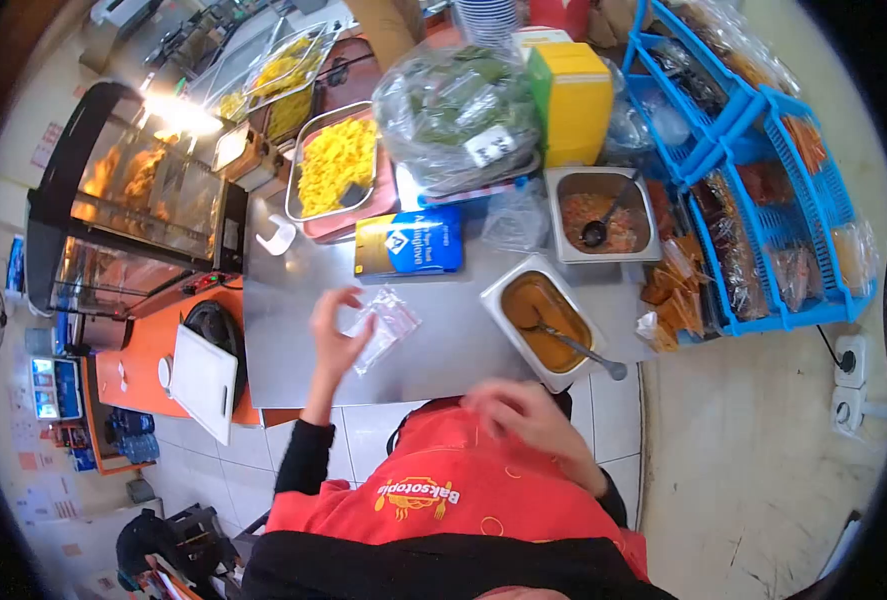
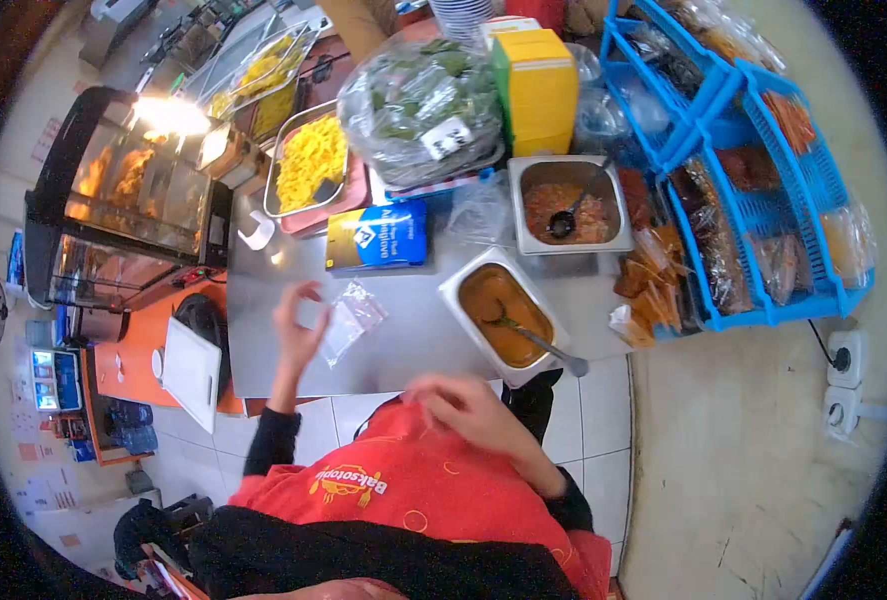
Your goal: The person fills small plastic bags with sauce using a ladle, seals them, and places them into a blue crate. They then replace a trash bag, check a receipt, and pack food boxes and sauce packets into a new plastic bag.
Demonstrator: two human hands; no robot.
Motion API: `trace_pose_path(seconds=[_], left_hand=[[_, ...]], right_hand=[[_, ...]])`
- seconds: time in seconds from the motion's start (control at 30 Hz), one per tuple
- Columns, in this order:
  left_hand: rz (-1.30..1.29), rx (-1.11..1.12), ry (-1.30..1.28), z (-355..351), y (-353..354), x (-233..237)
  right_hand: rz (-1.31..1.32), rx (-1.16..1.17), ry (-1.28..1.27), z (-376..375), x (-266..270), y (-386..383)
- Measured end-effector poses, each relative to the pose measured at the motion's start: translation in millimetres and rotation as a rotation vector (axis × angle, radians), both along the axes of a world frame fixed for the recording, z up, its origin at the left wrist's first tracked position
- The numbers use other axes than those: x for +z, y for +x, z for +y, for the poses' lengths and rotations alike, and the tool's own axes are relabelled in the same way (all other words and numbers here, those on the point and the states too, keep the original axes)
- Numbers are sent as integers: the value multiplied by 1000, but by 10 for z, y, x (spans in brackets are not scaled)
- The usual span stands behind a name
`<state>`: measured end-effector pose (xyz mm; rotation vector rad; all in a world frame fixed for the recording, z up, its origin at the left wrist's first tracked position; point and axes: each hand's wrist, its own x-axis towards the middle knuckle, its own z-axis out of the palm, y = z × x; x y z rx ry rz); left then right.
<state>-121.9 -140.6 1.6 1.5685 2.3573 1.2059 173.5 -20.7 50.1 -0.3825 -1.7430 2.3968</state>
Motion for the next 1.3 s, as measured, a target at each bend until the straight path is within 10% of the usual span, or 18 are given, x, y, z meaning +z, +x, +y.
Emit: trace_pose_path(seconds=[0.23, 1.2, 1.3], left_hand=[[225, 132, -324, -68, 145, -1129], [-403, -284, 50, -195, -73, -1305], [-163, -316, 19, -219, -101, -1231]], right_hand=[[-143, -586, 904, -353, -1776, -1560], [-565, -303, 927, -473, -1591, -1985], [-510, -286, 865, -438, -1633, -1946]])
